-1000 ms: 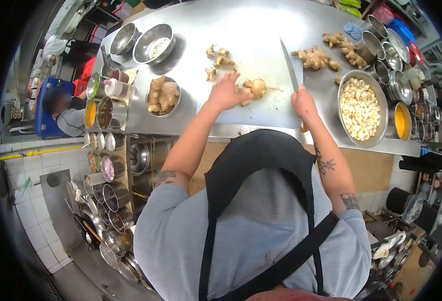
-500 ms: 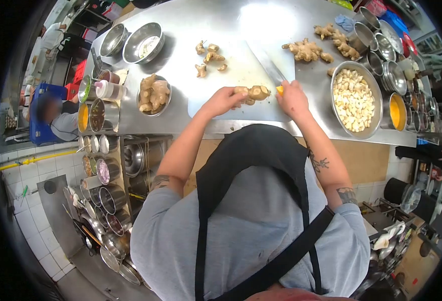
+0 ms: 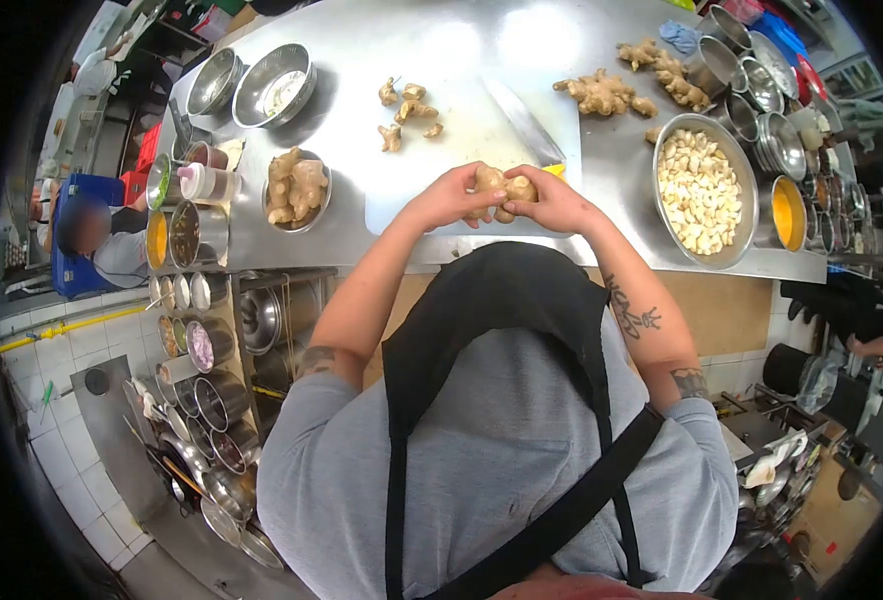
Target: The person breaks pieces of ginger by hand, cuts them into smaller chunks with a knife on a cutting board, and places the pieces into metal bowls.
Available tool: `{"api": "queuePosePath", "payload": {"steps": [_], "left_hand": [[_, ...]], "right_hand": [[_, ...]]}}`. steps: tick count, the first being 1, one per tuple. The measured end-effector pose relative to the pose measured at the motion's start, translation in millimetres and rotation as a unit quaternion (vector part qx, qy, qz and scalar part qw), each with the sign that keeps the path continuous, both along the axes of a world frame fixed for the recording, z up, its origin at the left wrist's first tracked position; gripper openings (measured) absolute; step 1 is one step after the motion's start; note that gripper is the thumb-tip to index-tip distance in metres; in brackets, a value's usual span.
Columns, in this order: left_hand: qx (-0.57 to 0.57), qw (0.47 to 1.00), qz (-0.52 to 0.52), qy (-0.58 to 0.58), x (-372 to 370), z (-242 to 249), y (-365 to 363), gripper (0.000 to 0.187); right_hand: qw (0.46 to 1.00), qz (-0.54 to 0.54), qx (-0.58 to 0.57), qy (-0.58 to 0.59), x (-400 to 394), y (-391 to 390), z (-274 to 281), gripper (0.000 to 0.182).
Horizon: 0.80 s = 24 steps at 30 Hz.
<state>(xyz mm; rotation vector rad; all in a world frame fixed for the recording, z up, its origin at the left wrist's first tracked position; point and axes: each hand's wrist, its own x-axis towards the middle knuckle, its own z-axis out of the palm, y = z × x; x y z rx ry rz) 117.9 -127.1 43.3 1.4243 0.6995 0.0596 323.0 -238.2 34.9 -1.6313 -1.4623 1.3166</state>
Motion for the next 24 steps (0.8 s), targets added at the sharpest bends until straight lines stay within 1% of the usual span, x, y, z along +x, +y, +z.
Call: {"api": "queuePosePath", "payload": {"steps": [1,4,7,10,11,13,16,19,21,22,24], "left_hand": [[0.024,1.000,0.003,0.012,1.4,0.1,-2.1,0.037],[0.069,0.996,0.024,0.051,6.4,-0.7,-7.6,0.037],[0.108,0.991,0.055,0.062,8.5,-3.7,-17.4,0.037],[0.127,0.986,0.086,0.059,8.7,-12.2,-24.3,0.038],[0.209,0.971,0.100,0.062,9.9,-16.6,-25.7,0.039],[0.369,0.918,0.128,0.067,12.1,-23.9,-27.6,0.042],[0.342,0.927,0.138,0.070,17.5,-25.5,-18.1,0.045],[0.369,0.912,0.153,0.095,14.2,-11.8,-5.3,0.049],[0.392,0.894,0.159,0.147,7.0,-5.3,8.2,0.047],[0.402,0.885,0.160,0.173,1.9,-4.2,13.0,0.046],[0.508,0.834,0.131,0.172,-9.4,-13.6,19.4,0.047]], "right_hand": [[1.000,-0.018,0.015,-0.013,-3.4,-2.0,-3.1,0.053],[0.994,-0.072,0.031,-0.075,-14.8,-5.4,-4.9,0.044],[0.989,-0.115,0.023,-0.086,-25.6,-10.7,2.3,0.038],[0.987,-0.130,0.011,-0.095,-30.6,-12.2,-1.5,0.039],[0.983,-0.133,0.010,-0.125,-32.8,-11.9,-5.8,0.040],[0.973,-0.137,0.009,-0.184,-37.6,-10.7,-18.4,0.043],[0.971,-0.162,0.053,-0.165,-35.7,-7.5,-26.4,0.048],[0.973,-0.169,0.101,-0.121,-32.5,-4.3,-23.2,0.054],[0.977,-0.212,-0.009,0.013,-27.1,2.7,-13.6,0.056],[0.967,-0.233,-0.066,0.082,-24.7,4.0,-9.8,0.058],[0.956,-0.236,-0.093,0.148,-19.1,3.0,-8.1,0.058]]}}
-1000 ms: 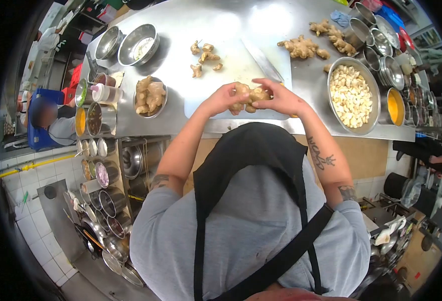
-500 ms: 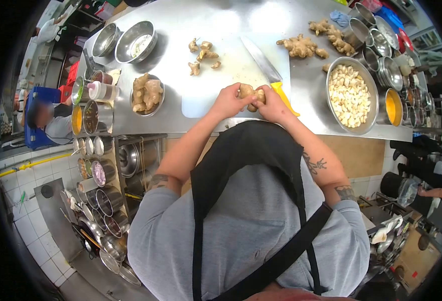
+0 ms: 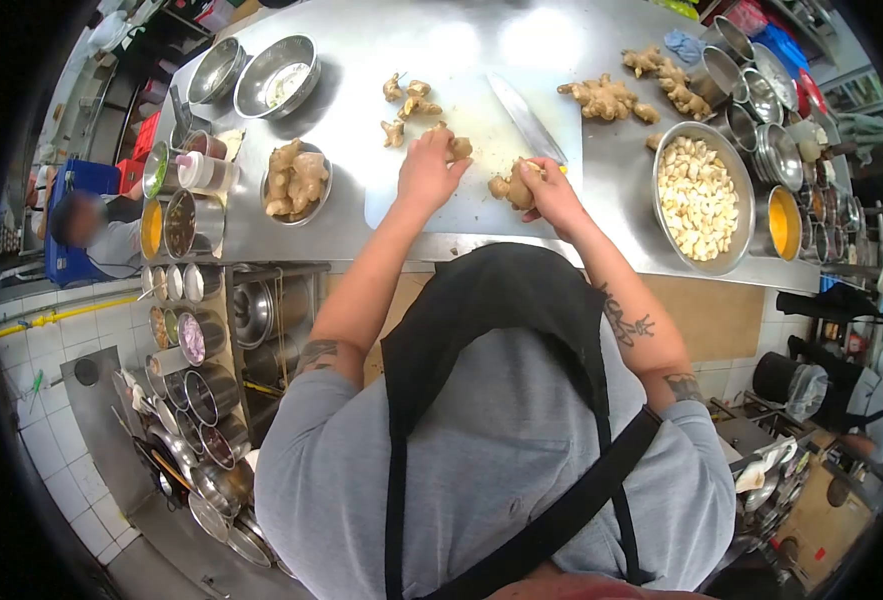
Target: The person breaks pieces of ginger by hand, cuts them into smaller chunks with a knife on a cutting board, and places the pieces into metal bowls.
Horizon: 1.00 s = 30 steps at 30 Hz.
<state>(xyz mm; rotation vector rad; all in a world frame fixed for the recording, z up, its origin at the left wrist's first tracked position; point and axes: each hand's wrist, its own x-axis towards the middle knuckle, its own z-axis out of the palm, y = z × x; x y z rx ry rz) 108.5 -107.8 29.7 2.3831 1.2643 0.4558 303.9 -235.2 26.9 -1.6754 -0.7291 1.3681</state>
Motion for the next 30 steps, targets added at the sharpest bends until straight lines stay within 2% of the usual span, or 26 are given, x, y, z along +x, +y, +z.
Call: {"api": "queuePosePath", "payload": {"steps": [1,2,5,8,10,11,12,14,15,16,19,21,25,28,30], "left_hand": [[0.056,0.998,-0.018,0.018,-4.0,-5.3,2.5,0.048],[0.018,0.998,-0.031,0.054,-7.0,-11.1,4.5,0.049],[0.092,0.992,-0.072,0.057,-16.5,-12.6,-9.6,0.051],[0.129,0.985,-0.109,-0.037,-17.0,6.4,-24.5,0.056],[-0.106,0.982,-0.117,-0.106,-7.3,22.3,-34.1,0.057],[-0.222,0.958,-0.116,-0.139,-2.0,25.7,-38.7,0.057],[-0.338,0.908,-0.123,-0.216,2.3,20.5,-40.4,0.058],[-0.457,0.833,-0.103,-0.296,8.9,5.8,-46.2,0.058],[-0.512,0.786,-0.094,-0.334,13.7,3.2,-49.1,0.058],[-0.528,0.771,-0.072,-0.350,17.6,2.0,-52.6,0.054],[-0.517,0.771,-0.057,-0.367,15.4,-10.6,-57.0,0.050],[-0.498,0.795,-0.050,-0.343,11.5,-15.6,-58.1,0.047],[-0.477,0.812,-0.092,-0.324,6.0,-20.9,-56.7,0.047],[-0.391,0.894,-0.062,-0.210,6.8,-8.4,-58.4,0.054],[-0.204,0.963,-0.041,-0.170,10.6,-9.3,-64.5,0.056]], "right_hand": [[0.999,-0.004,-0.005,0.035,3.7,0.5,0.6,0.058],[0.999,-0.009,-0.002,0.046,6.3,1.1,-4.9,0.053],[0.996,-0.014,0.083,0.024,6.8,-2.6,-16.4,0.047],[0.985,0.004,0.172,0.009,12.2,-5.6,-21.2,0.041],[0.982,0.010,0.173,0.068,18.9,-6.5,-16.4,0.038],[0.980,0.015,0.174,0.098,20.3,-5.9,-13.0,0.037],[0.976,0.001,0.173,0.131,18.5,-6.3,-7.8,0.036],[0.965,-0.030,0.174,0.192,14.5,-8.3,2.5,0.036],[0.969,-0.012,0.184,0.166,13.6,-7.9,3.5,0.036],[0.971,0.004,0.193,0.140,11.5,-8.2,3.5,0.036],[0.981,0.054,0.185,0.020,13.0,-7.7,-3.4,0.037],[0.983,0.080,0.156,-0.054,15.9,-8.8,-5.0,0.036],[0.985,0.089,0.136,-0.054,12.2,-11.5,-4.2,0.032],[0.988,0.044,0.131,-0.061,6.1,-10.9,-5.6,0.029],[0.992,-0.008,0.084,-0.093,5.6,-10.0,2.5,0.036]]}}
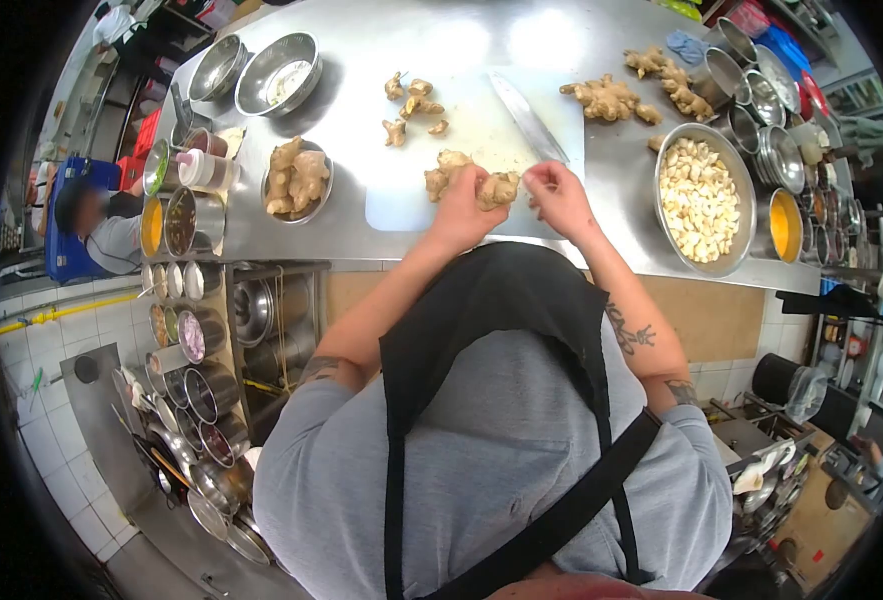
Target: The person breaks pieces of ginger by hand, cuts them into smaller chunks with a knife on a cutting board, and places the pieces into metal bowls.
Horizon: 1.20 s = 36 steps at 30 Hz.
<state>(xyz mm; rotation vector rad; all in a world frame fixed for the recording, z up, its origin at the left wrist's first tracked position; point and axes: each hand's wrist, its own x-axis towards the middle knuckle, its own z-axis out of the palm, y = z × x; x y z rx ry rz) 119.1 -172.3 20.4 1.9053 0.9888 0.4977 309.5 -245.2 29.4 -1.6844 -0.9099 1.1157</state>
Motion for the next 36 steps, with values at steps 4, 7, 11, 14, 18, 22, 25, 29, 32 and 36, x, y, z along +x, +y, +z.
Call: {"api": "queuePosePath", "payload": {"steps": [4,7,11,14,18,22,25,29,32,36], "left_hand": [[0.071,0.997,0.023,-0.019,12.1,-4.6,-6.6,0.058],[0.101,0.994,0.018,-0.024,16.6,-8.1,-6.9,0.062],[-0.015,0.996,-0.045,-0.076,14.4,7.5,3.5,0.060],[-0.402,0.897,-0.031,-0.179,11.6,32.1,16.6,0.046],[-0.398,0.879,0.108,-0.238,42.7,20.7,-2.4,0.034],[-0.287,0.907,0.129,-0.280,53.8,4.2,-3.5,0.038],[-0.229,0.924,0.120,-0.283,52.7,3.4,-4.3,0.039],[-0.197,0.939,0.092,-0.266,48.8,6.6,-6.3,0.037],[-0.174,0.952,0.058,-0.247,44.9,-3.0,-3.5,0.038],[-0.195,0.948,0.047,-0.247,45.0,-31.4,-7.1,0.038]], "right_hand": [[0.977,0.081,-0.196,-0.015,-3.3,2.2,39.1,0.066],[0.989,0.123,-0.079,-0.025,-12.8,-1.2,4.9,0.066],[0.978,0.106,0.026,-0.176,-14.3,-5.7,1.1,0.060],[0.977,0.013,0.072,-0.200,-14.9,-7.1,8.4,0.057],[0.949,0.025,0.010,-0.315,-25.0,0.7,30.9,0.052],[0.929,0.042,0.091,-0.356,-25.0,2.5,26.7,0.043],[0.921,0.051,0.154,-0.355,-26.7,-1.9,22.1,0.035],[0.920,0.068,0.204,-0.329,-23.7,-7.7,19.7,0.026],[0.920,0.075,0.221,-0.315,-21.2,-11.5,12.5,0.024],[0.908,0.135,0.258,-0.300,-12.7,-18.5,20.7,0.021]]}}
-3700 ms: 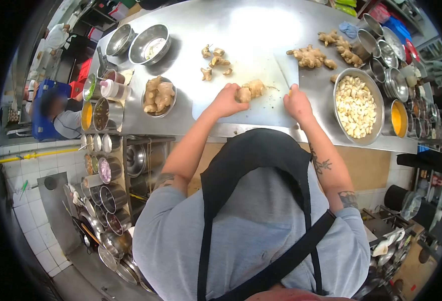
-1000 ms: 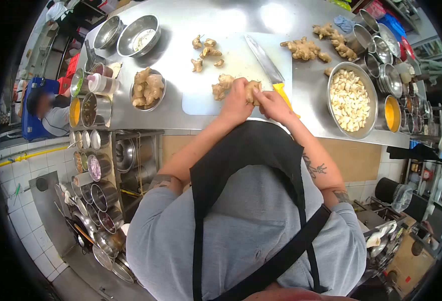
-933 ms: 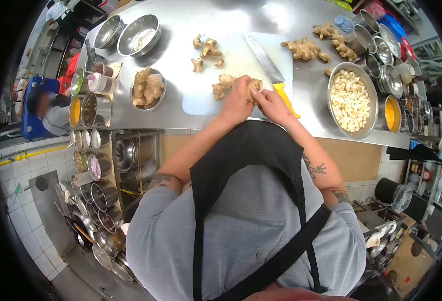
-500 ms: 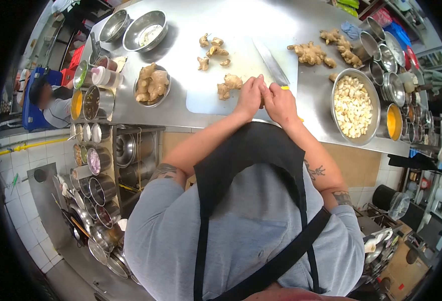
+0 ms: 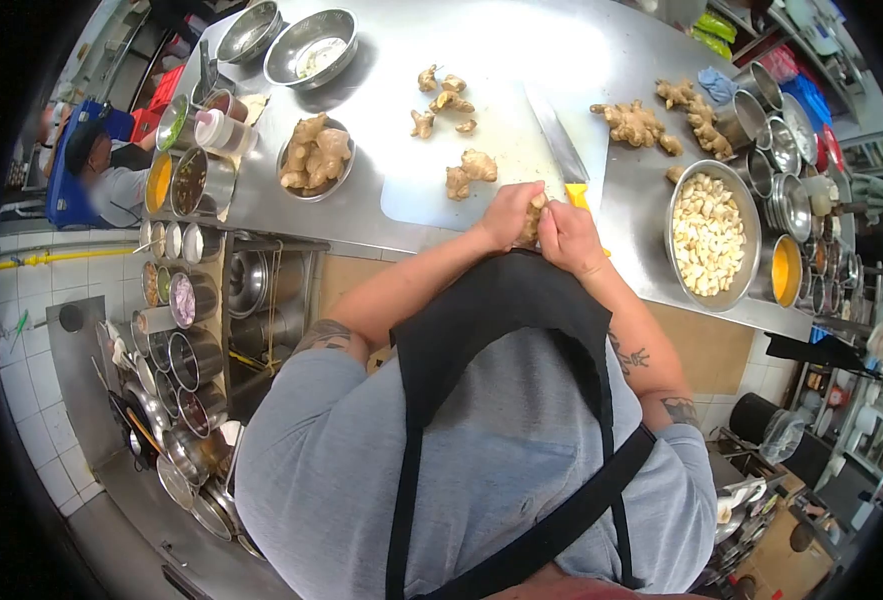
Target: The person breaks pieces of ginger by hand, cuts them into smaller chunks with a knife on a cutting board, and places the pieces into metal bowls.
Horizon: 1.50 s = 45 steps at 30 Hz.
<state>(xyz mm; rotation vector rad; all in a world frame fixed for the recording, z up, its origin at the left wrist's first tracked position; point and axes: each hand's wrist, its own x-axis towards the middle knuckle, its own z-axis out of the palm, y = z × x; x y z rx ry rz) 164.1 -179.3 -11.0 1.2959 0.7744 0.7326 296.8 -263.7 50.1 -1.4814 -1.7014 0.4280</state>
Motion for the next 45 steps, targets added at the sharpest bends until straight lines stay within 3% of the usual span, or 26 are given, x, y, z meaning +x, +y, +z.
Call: {"api": "queuePosePath", "payload": {"steps": [2,5,8,9,11,14,17,20,22,24,27,30,33,36,42,45], "left_hand": [[-0.025,0.998,-0.037,0.033,-7.0,3.2,-1.3,0.041],[-0.147,0.988,0.001,-0.040,2.7,6.2,0.4,0.038],[-0.187,0.979,-0.054,0.066,-9.2,29.7,17.3,0.041],[-0.047,0.980,-0.070,0.179,-12.5,31.5,17.0,0.042],[0.235,0.890,-0.092,0.381,-16.4,33.0,15.1,0.046],[0.370,0.812,-0.139,0.430,-18.7,19.4,12.4,0.051],[0.386,0.801,-0.113,0.443,-16.9,46.5,4.4,0.057],[0.442,0.823,-0.046,0.353,-22.9,57.5,1.5,0.058],[0.361,0.898,-0.078,0.238,-25.3,59.1,5.8,0.055],[0.299,0.937,-0.090,0.159,-27.4,58.0,12.6,0.052],[0.257,0.956,-0.064,0.126,-29.4,57.4,27.6,0.047],[0.223,0.959,0.007,0.175,-42.9,64.7,51.7,0.042],[0.298,0.898,0.105,0.307,-68.0,33.6,103.5,0.042],[0.281,0.865,0.089,0.406,-80.5,25.9,133.4,0.044],[0.226,0.855,0.096,0.457,-76.0,29.8,142.9,0.046],[0.298,0.829,0.099,0.462,-69.9,35.5,130.2,0.046]], "right_hand": [[1.000,0.012,0.011,0.007,2.7,-4.0,-11.4,0.021],[0.997,-0.032,-0.014,0.068,7.4,0.1,-26.2,0.024],[0.970,-0.109,-0.014,0.217,12.1,0.4,-50.3,0.031],[0.954,-0.130,-0.054,0.264,14.1,1.2,-50.8,0.033],[0.910,-0.167,-0.133,0.355,21.1,3.0,-50.0,0.036],[0.841,-0.199,-0.218,0.453,22.0,7.8,-41.4,0.030],[0.816,-0.210,-0.248,0.478,23.2,9.2,-46.4,0.027],[0.821,-0.212,-0.247,0.469,22.7,10.3,-38.9,0.026],[0.825,-0.183,-0.245,0.476,16.8,13.6,-22.3,0.026],[0.823,-0.122,-0.240,0.500,9.1,19.4,-4.2,0.030],[0.852,-0.061,-0.229,0.467,-0.3,29.6,8.6,0.035],[0.886,-0.089,-0.231,0.391,-2.8,29.2,8.1,0.039],[0.908,-0.096,-0.237,0.330,3.0,26.2,-9.1,0.039],[0.917,-0.089,-0.257,0.293,2.1,21.9,-16.4,0.037],[0.952,-0.079,-0.235,0.182,0.9,14.5,-29.9,0.030],[0.961,-0.086,-0.224,0.136,3.4,11.8,-28.3,0.029]]}}
